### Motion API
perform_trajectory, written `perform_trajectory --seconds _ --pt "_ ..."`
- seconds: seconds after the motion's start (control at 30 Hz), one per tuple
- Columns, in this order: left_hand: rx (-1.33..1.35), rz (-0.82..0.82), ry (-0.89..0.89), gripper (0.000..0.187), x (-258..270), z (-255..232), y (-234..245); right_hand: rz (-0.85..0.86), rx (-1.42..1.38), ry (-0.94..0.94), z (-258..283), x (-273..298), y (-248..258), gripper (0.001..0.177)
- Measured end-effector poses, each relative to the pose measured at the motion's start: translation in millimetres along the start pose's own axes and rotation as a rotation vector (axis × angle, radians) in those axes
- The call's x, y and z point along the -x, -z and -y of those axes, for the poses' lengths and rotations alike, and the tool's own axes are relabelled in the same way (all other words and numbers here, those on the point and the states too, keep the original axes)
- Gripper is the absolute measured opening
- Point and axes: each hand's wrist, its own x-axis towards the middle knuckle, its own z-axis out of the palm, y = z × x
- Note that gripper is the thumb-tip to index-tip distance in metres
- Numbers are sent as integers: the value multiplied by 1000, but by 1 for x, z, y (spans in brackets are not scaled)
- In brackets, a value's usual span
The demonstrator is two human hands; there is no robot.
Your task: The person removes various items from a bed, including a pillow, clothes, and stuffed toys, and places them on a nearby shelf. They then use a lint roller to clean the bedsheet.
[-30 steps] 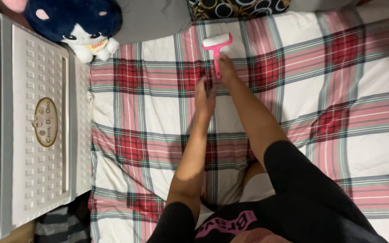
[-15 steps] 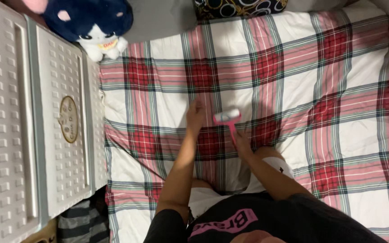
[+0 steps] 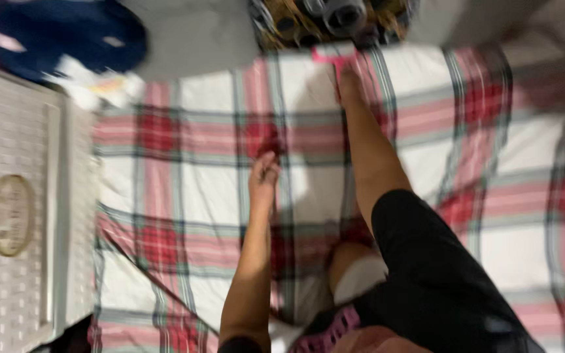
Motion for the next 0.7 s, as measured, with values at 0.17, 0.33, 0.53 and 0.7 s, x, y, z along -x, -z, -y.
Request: perform_trajectory --seconds 0.17,0.33,0.53,0.7 --pt "-96 107 37 29 -19 36 -52 23 165 169 -65 106 67 31" --pt "-39 244 12 25 -62 47 -103 49 67 -225 -114 338 187 33" --pt "11 163 76 29 -61 6 -117 90 5 -13 -65 269 201 35" --pt "-23 120 64 37 -45 -20 -126 -148 46 223 12 -8 141 22"
